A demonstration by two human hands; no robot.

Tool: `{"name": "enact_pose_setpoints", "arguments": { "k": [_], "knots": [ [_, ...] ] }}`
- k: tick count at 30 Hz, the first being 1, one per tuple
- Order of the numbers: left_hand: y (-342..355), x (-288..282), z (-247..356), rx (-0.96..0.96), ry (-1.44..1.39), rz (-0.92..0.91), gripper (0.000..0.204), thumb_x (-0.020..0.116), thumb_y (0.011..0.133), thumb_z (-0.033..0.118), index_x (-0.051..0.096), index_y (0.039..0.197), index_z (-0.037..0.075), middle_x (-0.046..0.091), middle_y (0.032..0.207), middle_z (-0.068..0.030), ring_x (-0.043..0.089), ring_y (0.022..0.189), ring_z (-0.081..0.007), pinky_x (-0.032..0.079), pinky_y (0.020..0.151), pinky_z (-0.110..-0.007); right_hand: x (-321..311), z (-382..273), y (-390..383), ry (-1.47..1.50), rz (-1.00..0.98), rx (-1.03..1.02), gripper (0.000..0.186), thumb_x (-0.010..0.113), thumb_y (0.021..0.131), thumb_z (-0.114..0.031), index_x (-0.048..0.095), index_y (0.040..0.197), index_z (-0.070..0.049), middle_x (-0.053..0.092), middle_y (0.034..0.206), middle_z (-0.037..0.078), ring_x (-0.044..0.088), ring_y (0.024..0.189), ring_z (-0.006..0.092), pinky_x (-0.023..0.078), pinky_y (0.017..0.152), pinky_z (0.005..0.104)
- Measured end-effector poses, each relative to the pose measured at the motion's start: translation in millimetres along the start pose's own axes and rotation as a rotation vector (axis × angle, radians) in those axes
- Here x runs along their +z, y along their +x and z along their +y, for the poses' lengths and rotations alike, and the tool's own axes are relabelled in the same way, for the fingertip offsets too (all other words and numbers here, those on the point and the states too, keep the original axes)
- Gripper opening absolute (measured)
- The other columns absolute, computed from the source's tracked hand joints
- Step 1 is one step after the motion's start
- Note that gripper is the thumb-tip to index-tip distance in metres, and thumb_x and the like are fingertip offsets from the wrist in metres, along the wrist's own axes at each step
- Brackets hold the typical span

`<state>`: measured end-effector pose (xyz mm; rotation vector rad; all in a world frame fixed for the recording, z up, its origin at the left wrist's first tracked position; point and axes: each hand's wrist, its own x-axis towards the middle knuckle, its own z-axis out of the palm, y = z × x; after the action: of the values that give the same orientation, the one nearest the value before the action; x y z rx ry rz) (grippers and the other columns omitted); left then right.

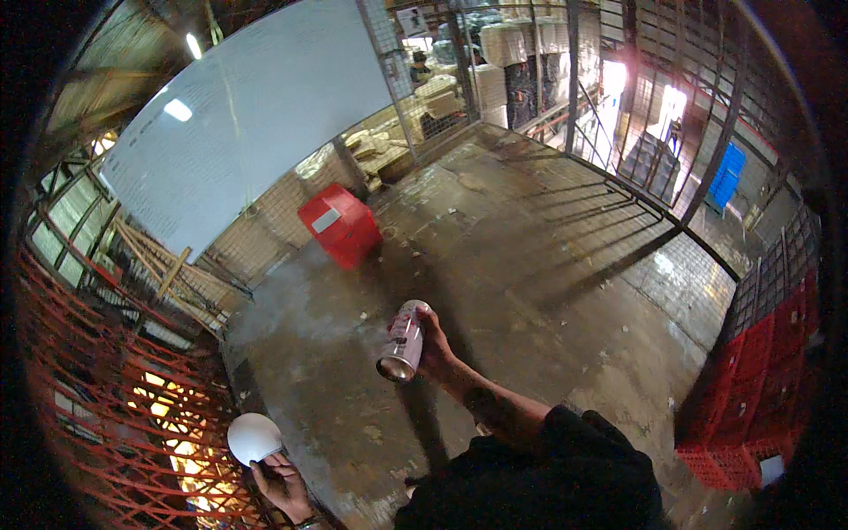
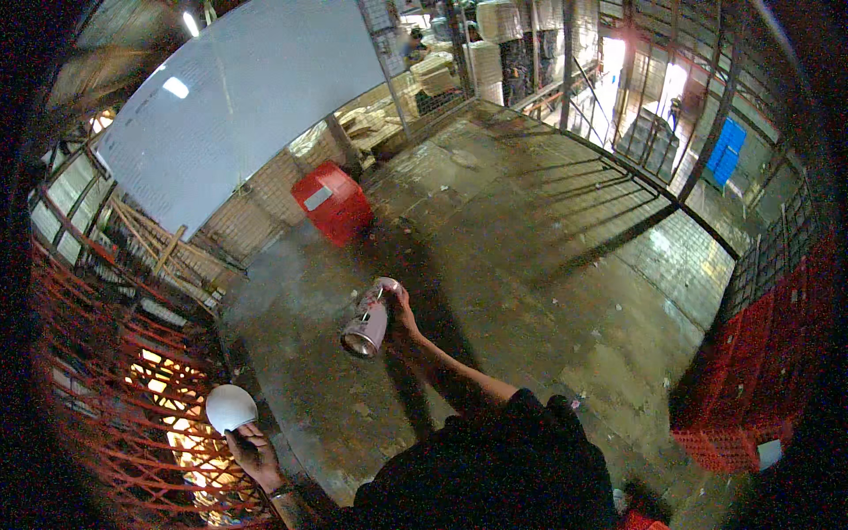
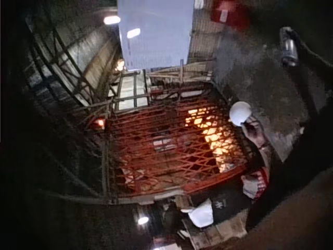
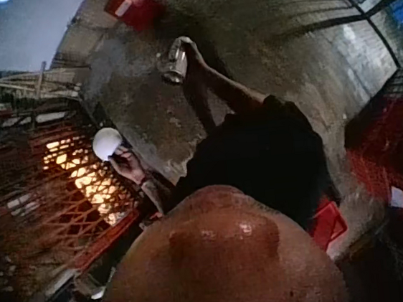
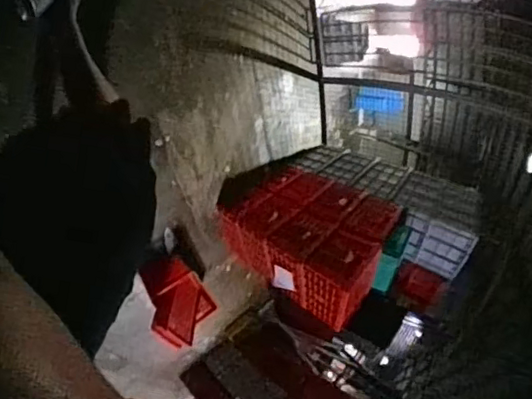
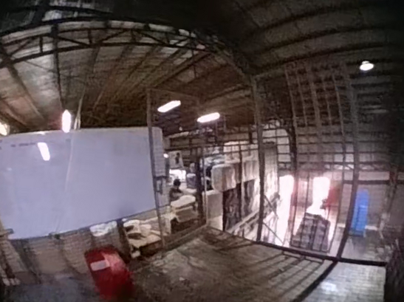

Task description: The person repeatedly picks up white ceramic bowls, sprays them with a white aerosol can, and places them on the floor. They also handle cloths and a red crate while moving around the workspace.

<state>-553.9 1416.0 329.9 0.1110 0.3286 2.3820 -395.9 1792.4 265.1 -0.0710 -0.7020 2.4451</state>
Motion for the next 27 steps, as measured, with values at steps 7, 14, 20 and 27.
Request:
{"name": "enact_pose_setpoints", "arguments": {
  "k": [7,14,20,27],
  "knots": [
    [21.3,29.6,-54.6,0.267,0.43,0.163,0.034,0.058,0.1,0.028,0.057,0.126,0.006,0.069,0.1,-0.0097,0.067,0.088,-0.0201,0.058,0.067,-0.027,-28.1,-38.1,-56.0,-0.314,-0.345,0.288,0.082,0.071,0.086,-0.02,0.026,0.154,-0.014,0.045,0.138,0.009,0.045,0.127,0.0216,0.038,0.107,0.0407],
    [28.3,38.6,-73.6,0.135,0.399,0.196,0.029,0.062,0.098,0.028,0.06,0.118,0.008,0.07,0.094,-0.0074,0.067,0.083,-0.0183,0.057,0.066,-0.03,-111.3,-58.8,-31.1,-0.327,-0.301,0.189,0.065,0.07,0.087,-0.032,0.042,0.139,-0.005,0.057,0.122,0.011,0.061,0.1,0.0224,0.052,0.088,0.0394],
    [11.8,28.9,-76.5,0.167,0.458,0.192,0.032,0.065,0.096,0.024,0.06,0.121,0.005,0.069,0.109,-0.0068,0.067,0.088,-0.0176,0.055,0.079,-0.03,-38.9,-103.8,-49.1,-0.513,-0.171,0.003,0.07,0.066,0.079,-0.025,0.041,0.141,-0.008,0.051,0.129,0.01,0.053,0.115,0.0205,0.042,0.102,0.0371],
    [-4.4,61.1,-117.3,0.39,0.836,0.334,0.047,0.058,0.097,0.039,0.057,0.125,0.002,0.064,0.115,-0.0045,0.06,0.103,-0.0177,0.047,0.085,-0.032,-69.4,-63.9,-41.6,-0.331,-0.062,0.245,0.07,0.066,0.091,-0.025,0.025,0.147,-0.015,0.057,0.121,0.017,0.062,0.101,0.0267,0.055,0.08,0.0406]
  ]
}}
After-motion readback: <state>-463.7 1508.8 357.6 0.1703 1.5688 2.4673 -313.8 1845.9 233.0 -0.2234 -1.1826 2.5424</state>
